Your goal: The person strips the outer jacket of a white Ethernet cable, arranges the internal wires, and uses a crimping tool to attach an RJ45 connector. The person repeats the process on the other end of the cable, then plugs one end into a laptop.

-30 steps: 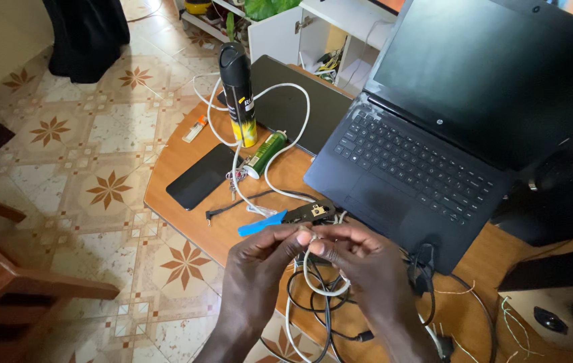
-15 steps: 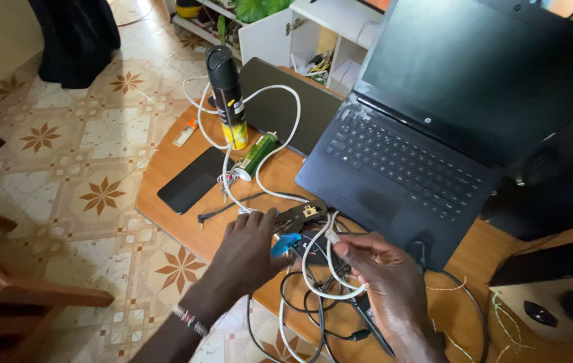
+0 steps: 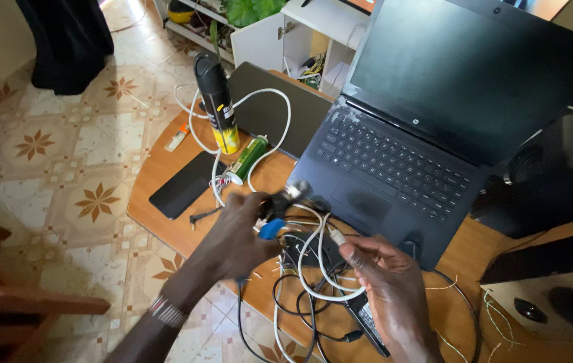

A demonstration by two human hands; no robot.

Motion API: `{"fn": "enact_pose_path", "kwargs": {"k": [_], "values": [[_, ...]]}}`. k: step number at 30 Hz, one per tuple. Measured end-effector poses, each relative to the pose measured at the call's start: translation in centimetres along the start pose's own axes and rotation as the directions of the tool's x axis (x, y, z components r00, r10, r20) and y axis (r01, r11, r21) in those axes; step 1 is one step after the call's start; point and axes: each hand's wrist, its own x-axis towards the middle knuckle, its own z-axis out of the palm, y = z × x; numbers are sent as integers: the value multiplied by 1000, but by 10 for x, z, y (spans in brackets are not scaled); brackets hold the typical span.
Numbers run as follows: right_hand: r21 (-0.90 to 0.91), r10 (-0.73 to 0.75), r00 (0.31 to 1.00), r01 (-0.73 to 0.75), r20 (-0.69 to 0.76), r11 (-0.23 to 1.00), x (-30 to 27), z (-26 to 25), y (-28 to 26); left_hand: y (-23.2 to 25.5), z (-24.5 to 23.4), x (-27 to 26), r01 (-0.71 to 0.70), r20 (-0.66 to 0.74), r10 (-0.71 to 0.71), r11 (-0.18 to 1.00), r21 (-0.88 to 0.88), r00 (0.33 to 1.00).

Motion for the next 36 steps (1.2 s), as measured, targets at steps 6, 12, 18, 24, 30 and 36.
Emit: {"fn": "enact_pose_path", "kwargs": {"k": [6,12,18,24,30,36], "values": [[-32,-273,948,282,165,959,-10,26,-10,12,-30,-74,339,421,75,473,-813,904],[-545,-429,871,487,240,682,-28,63,-36,13,-43,-99,497,556,144,306,-812,819],[-609,-523,800,578,292,544,-38,80,-42,8,-50,-106,444,530,51,482,-755,847],[-678,-518,795,571,317,462,-34,76,-39,18,-51,-101,418,553,25,626,-658,833],[-636,-571,759,613,312,469,-31,69,-38,20,-52,-100,465,568,150,429,-775,809],[-705,-517,800,555,305,442,-31,67,-40,16,-47,-97,336,510,228,526,-781,830]]}}
